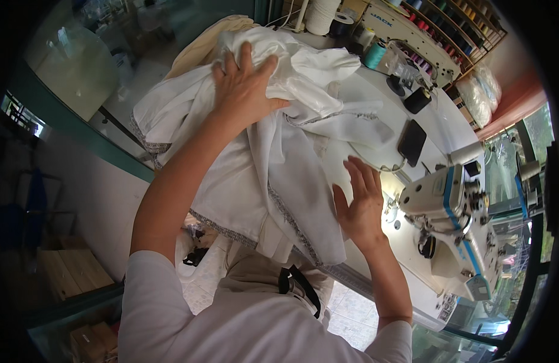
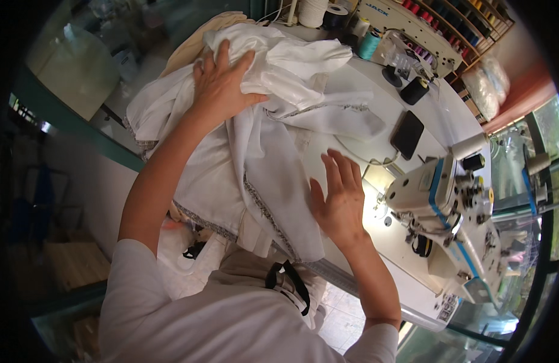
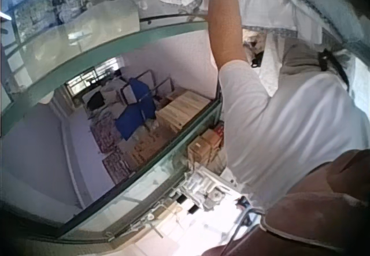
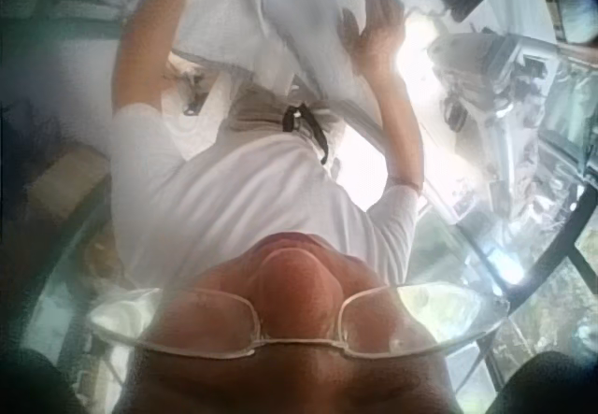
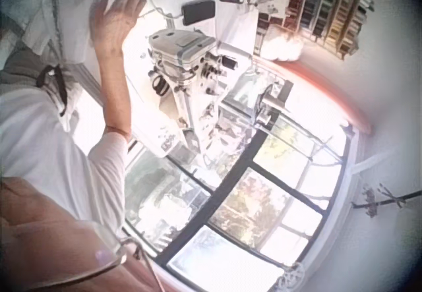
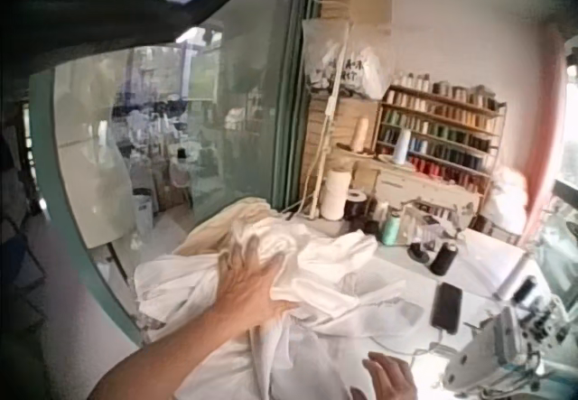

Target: The person sews a decorative silver trim onto a white fabric using a sewing machine, then cuts the thread with scissors. They move to an ironing board to press the fabric, repeatedly folding the edges and ironing the seams to set the decorative trim.

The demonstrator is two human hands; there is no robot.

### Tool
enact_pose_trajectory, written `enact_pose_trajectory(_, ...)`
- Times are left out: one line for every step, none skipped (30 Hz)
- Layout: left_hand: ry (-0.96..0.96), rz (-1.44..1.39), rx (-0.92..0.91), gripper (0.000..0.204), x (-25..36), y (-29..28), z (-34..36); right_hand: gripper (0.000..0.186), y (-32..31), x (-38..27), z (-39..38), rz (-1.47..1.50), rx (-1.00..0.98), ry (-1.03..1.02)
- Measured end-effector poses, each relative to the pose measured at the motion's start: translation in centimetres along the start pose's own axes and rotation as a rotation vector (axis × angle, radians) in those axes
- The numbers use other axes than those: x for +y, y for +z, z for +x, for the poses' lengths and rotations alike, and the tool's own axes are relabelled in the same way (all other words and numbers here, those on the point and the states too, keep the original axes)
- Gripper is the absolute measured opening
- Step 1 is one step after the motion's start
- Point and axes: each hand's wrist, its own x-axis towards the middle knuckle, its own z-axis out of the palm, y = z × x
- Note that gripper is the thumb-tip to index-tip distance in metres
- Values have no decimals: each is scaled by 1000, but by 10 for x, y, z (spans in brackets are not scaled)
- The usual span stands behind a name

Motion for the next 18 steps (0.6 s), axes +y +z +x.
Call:
enact_pose_trajectory(0, -64, -141, 58, -8, 7, 7, 55, 8, 4, 23, -28, 17, -13)
enact_pose_trajectory(13, -123, -217, 48, -17, 10, 13, 60, 18, 6, 44, 16, 17, 6)
enact_pose_trajectory(50, -149, -262, 36, -18, 11, 16, 68, 28, 4, 63, -19, -13, 12)
enact_pose_trajectory(78, -157, -299, 24, -18, 9, 21, 76, 37, 1, 81, -45, -29, 0)
enact_pose_trajectory(112, -196, -243, 23, -17, 3, 23, 82, 43, -6, 93, -78, -77, 33)
enact_pose_trajectory(24, -295, -215, 20, -14, -9, 29, 88, 45, -16, 102, -91, -133, 79)
enact_pose_trajectory(-15, -362, -100, 23, -14, -26, 35, 94, 44, -27, 109, -104, -246, 155)
enact_pose_trajectory(-87, -435, -84, 28, -13, -48, 40, 106, 37, -39, 112, -102, -311, 190)
enact_pose_trajectory(-128, -502, 5, 27, -13, -75, 42, 106, 26, -50, 114, -92, -281, 133)
enact_pose_trajectory(-178, -557, 80, 27, -13, -108, 38, 105, 12, -65, 114, -62, -240, 61)
enact_pose_trajectory(-293, -634, 91, 27, -14, -142, 32, 98, -5, -78, 115, -20, -232, -8)
enact_pose_trajectory(-379, -698, 106, 31, -17, -179, 20, 87, -20, -95, 117, 92, -226, -54)
enact_pose_trajectory(-424, -697, 172, 33, -20, -216, 2, 81, -37, -112, 119, 218, -253, -95)
enact_pose_trajectory(-513, -702, 187, 33, -25, -251, -18, 74, -54, -131, 121, 445, -275, -28)
enact_pose_trajectory(-563, -743, 265, 33, -31, -284, -41, 68, -74, -147, 128, 667, -302, -59)
enact_pose_trajectory(-652, -821, 307, 36, -37, -314, -66, 63, -94, -160, 138, 880, -322, -75)
enact_pose_trajectory(-749, -863, 368, 40, -44, -346, -96, 53, -112, -176, 151, 978, -295, -107)
enact_pose_trajectory(-865, -846, 442, 44, -50, -375, -128, 44, -132, -192, 159, 1085, -245, -136)
